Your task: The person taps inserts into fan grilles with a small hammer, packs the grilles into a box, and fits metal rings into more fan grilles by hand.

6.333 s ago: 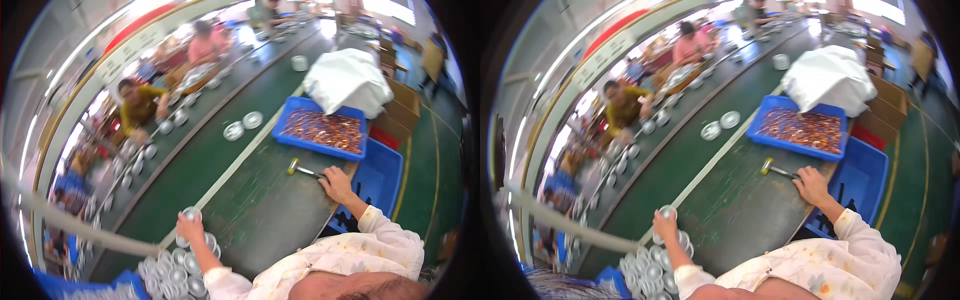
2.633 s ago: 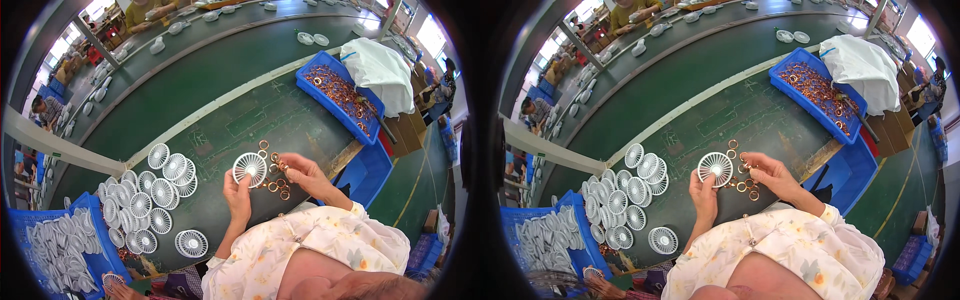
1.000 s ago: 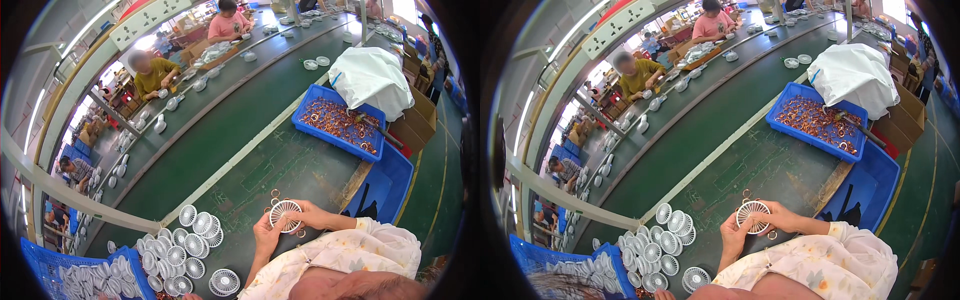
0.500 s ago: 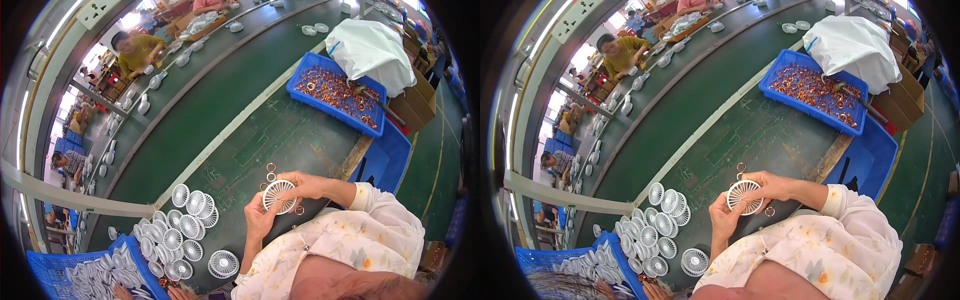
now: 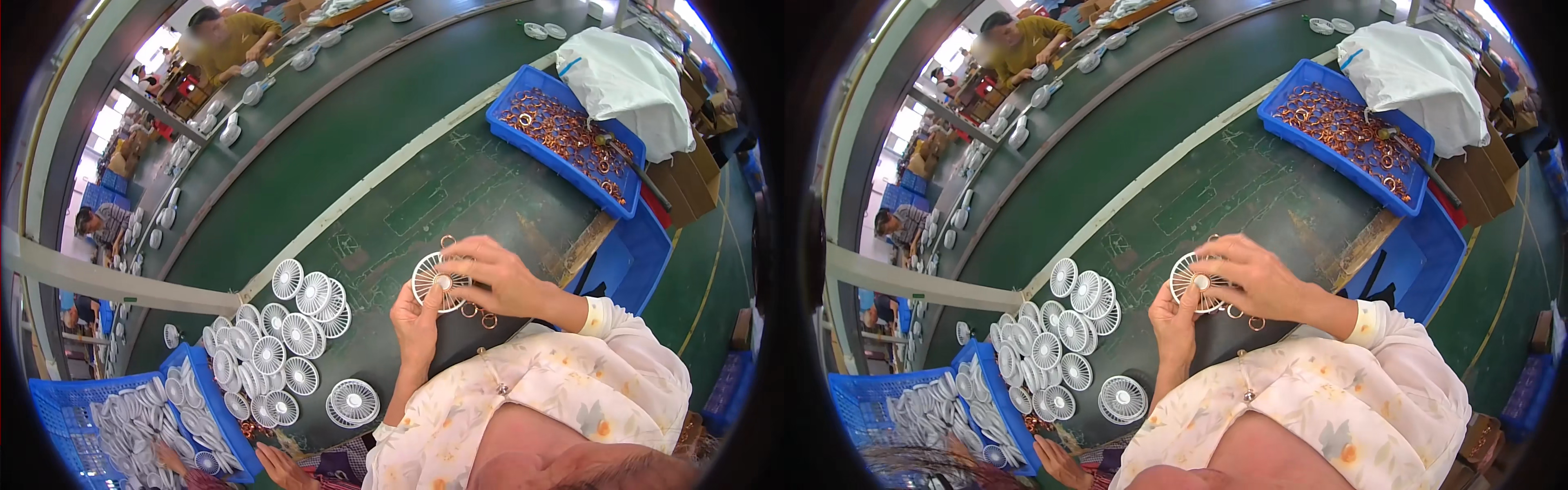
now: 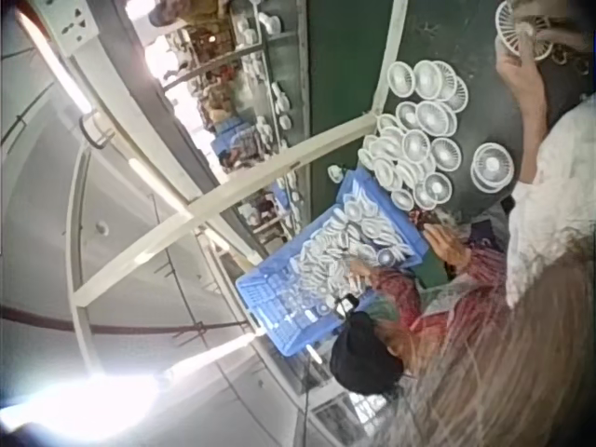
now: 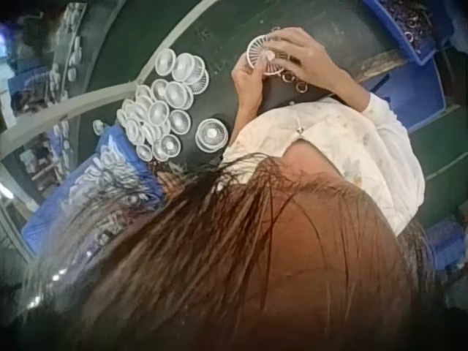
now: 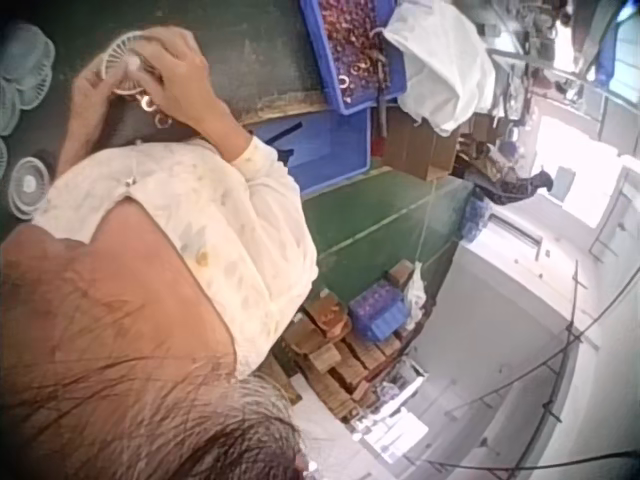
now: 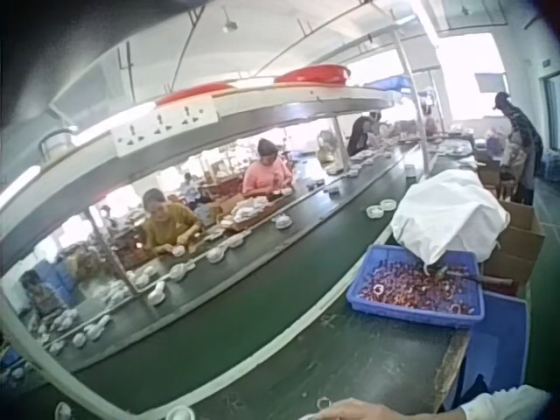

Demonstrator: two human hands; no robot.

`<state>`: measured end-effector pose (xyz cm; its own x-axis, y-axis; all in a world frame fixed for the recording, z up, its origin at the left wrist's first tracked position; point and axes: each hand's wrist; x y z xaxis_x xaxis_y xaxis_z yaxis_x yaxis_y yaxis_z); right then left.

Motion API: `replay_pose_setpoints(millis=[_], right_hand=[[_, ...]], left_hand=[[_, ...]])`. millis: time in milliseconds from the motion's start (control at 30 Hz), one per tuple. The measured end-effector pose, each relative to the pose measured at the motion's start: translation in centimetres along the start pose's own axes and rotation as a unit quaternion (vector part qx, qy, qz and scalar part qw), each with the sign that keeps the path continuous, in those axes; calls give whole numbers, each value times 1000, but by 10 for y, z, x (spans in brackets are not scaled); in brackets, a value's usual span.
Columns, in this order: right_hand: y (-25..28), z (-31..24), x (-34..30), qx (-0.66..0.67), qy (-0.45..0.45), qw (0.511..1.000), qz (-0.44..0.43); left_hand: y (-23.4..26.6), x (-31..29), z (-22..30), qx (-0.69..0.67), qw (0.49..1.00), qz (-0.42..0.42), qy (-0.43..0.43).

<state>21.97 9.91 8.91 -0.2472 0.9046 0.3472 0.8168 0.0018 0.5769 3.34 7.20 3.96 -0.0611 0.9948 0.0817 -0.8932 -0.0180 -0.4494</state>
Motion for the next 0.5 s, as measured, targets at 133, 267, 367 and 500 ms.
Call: replay_pose_setpoints(millis=[133, 267, 367, 500], right_hand=[[-14, 1, -8, -15, 26, 999, -23], [-18, -6, -12, -32, 17, 999, 32], [-14, -5, -12, -14, 30, 999, 39], [6, 4, -8, 24, 92, 994, -59]], left_hand=[[5, -4, -4, -20, 999, -42, 3], [0, -4, -1, -109, 993, -34, 24], [2, -4, 3, -117, 992, -46, 19], [9, -4, 13, -100, 987, -102, 67]])
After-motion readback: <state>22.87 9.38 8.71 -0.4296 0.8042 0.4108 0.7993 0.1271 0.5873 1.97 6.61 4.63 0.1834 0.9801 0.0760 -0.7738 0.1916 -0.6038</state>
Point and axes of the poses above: each hand's wrist, its own x-axis towards the middle knuckle, its own y-axis out of the back of the hand, z = x × y, and after that the axes turned 15 degrees about -y, right-handed
